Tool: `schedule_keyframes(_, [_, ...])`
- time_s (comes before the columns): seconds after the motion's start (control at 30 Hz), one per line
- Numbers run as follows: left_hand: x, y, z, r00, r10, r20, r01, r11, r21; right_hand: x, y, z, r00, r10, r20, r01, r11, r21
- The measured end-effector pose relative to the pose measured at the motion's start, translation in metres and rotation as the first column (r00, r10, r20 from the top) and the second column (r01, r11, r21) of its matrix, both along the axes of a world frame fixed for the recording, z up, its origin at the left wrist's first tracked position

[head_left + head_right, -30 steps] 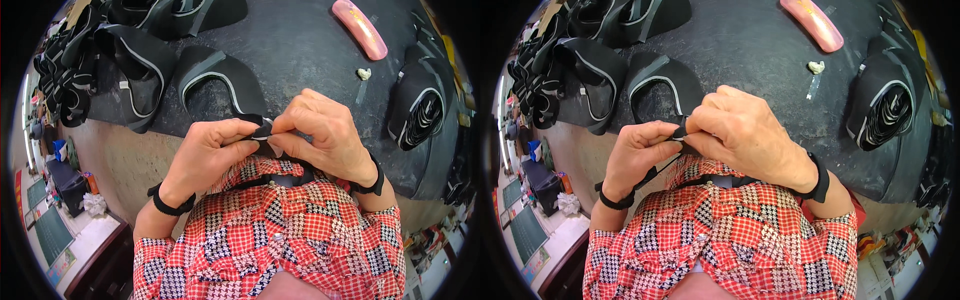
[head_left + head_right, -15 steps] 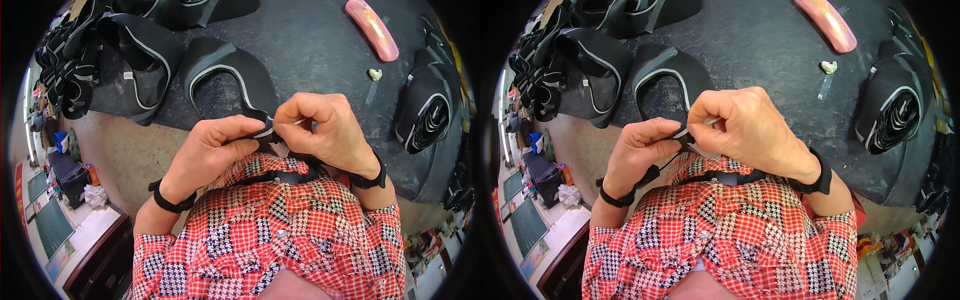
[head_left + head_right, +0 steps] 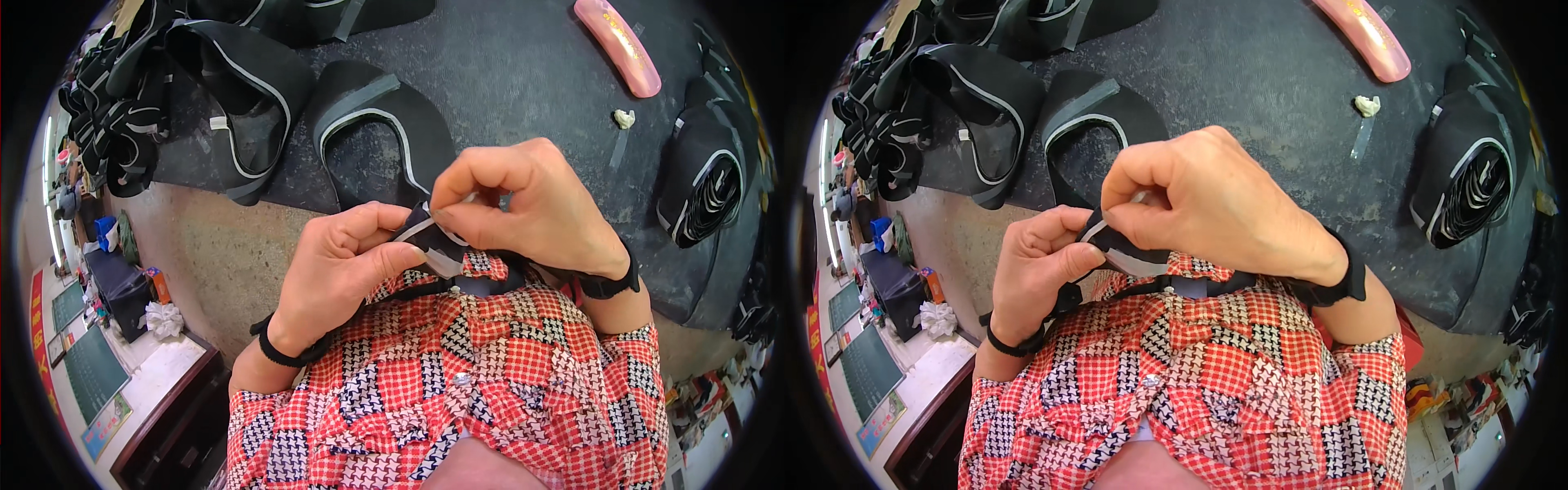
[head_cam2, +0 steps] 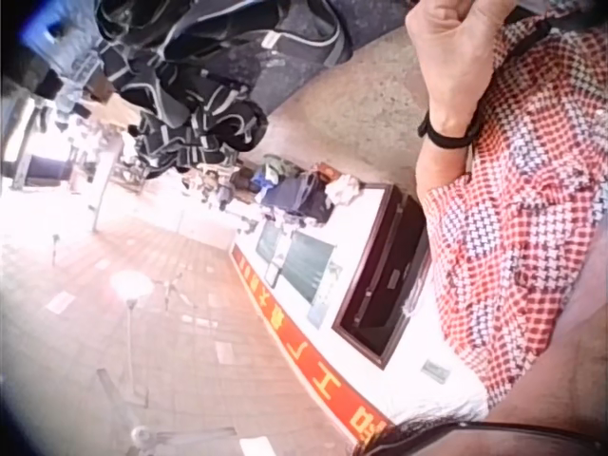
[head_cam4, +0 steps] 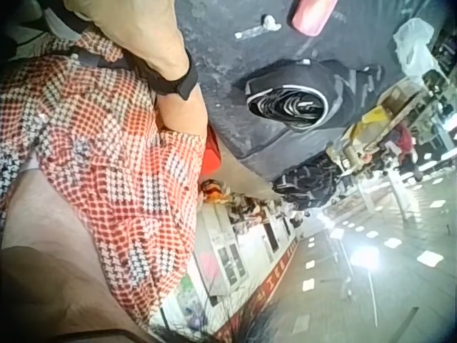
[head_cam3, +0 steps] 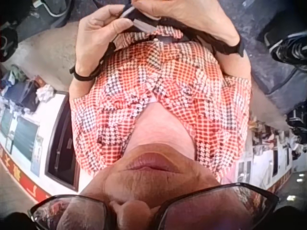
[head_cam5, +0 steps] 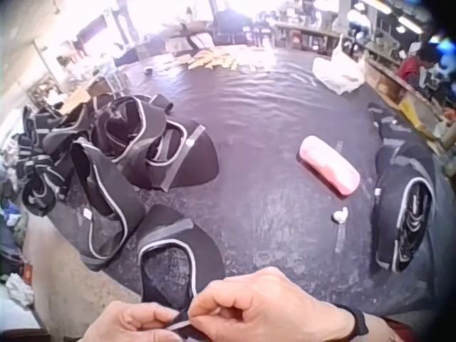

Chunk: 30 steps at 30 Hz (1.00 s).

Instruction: Applying a white adhesive or reinforcement strip to the heel section of black shoe components.

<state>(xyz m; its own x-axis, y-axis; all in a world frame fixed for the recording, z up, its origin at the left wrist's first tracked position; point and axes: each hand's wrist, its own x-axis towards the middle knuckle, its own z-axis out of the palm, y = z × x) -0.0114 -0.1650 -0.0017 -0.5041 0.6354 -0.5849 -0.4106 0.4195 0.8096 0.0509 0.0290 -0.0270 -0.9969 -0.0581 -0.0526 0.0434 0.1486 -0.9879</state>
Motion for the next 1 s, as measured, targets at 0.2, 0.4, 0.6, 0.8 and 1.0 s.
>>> schedule_keyframes(0.2, [0.002, -0.002, 0.002, 0.999, 0.037, -0.010, -0.036, 0.997, 0.072, -0.004, -0.007, 0.000, 0.988, -0.024, 0.153, 0.038, 0.995, -0.093])
schedule_keyframes(0.4, [0.005, -0.004, -0.001, 0.997, 0.077, 0.018, -0.079, 0.992, 0.098, -0.005, -0.014, -0.005, 0.994, -0.077, 0.075, 0.083, 0.994, -0.075])
schedule_keyframes(0.6, [0.002, 0.001, 0.004, 0.996, 0.084, -0.018, -0.082, 0.994, 0.074, -0.004, -0.020, -0.007, 0.980, -0.153, -0.124, 0.161, 0.986, 0.054])
schedule_keyframes(0.8, [0.016, 0.013, 0.014, 0.812, 0.564, -0.150, -0.440, 0.761, 0.477, 0.016, 0.020, 0.032, 0.926, -0.377, 0.023, 0.377, 0.919, -0.120])
schedule_keyframes(1.0, [0.017, 0.025, 0.000, 0.903, 0.416, -0.108, -0.314, 0.809, 0.497, 0.017, 0.005, 0.015, 0.964, -0.240, 0.114, 0.255, 0.957, -0.142])
